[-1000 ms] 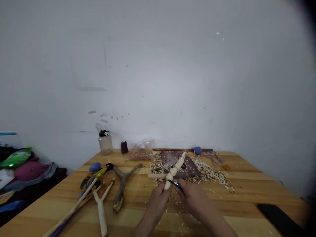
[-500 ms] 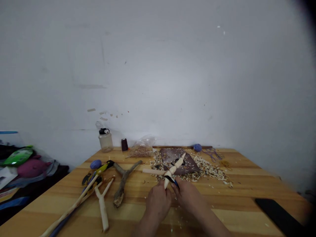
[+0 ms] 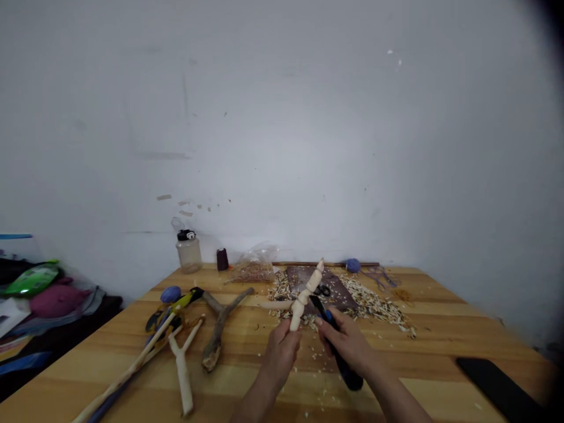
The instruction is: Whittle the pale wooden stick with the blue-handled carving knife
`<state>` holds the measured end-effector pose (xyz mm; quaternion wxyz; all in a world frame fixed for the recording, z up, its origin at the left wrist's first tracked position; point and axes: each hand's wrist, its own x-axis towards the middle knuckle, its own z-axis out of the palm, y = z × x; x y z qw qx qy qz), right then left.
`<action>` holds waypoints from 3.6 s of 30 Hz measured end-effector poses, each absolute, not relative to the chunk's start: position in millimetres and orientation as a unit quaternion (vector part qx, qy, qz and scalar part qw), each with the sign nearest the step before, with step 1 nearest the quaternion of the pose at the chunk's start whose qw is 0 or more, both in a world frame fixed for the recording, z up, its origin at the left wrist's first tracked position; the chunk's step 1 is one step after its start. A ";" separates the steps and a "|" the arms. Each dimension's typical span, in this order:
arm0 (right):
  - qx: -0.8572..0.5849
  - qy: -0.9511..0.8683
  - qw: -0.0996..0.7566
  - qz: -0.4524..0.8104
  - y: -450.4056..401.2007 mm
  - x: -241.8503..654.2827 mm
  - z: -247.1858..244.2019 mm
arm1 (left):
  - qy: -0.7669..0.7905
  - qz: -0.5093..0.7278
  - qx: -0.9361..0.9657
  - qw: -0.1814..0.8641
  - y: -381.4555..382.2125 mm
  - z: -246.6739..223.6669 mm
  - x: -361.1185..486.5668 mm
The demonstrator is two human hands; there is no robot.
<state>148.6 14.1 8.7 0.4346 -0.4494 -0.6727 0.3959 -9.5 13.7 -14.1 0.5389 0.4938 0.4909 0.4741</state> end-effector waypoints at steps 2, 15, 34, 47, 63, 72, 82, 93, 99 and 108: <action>-0.461 -0.706 0.436 0.314 16.4 147.0 6.6 | 0.471 0.484 0.499 0.543 12.6 -13.5 -8.3; -0.522 -0.811 0.263 0.027 2.6 146.1 18.9 | 0.429 0.472 0.467 0.612 4.8 0.2 -7.4; -0.529 -0.811 0.249 0.007 -0.1 145.9 19.1 | 0.413 0.395 0.401 0.716 5.7 1.3 -11.5; -0.535 -0.807 0.245 0.045 -2.8 143.4 24.9 | 0.394 0.377 0.372 0.751 7.2 -1.4 -15.1; -0.589 -0.774 0.226 0.055 -6.3 132.2 22.1 | 0.444 0.388 0.389 0.708 6.2 1.1 -12.0; -0.581 -0.778 0.227 0.077 -3.6 131.3 18.4 | 0.507 0.405 0.449 0.614 3.3 3.5 -4.1; -0.581 -0.761 0.246 0.148 3.6 130.7 9.3 | 0.529 0.487 0.602 0.347 6.7 -8.9 -11.0; -0.440 -0.652 0.318 0.529 11.0 146.5 8.7 | 0.478 0.458 0.548 0.511 11.4 -11.8 -7.0; -0.481 -0.782 0.358 0.167 7.7 152.2 20.4 | 0.445 0.458 0.461 0.616 8.8 -8.1 -5.9; -0.528 -0.822 0.199 -0.077 -0.9 141.9 24.6 | 0.436 0.472 0.468 0.607 7.1 -7.3 -5.0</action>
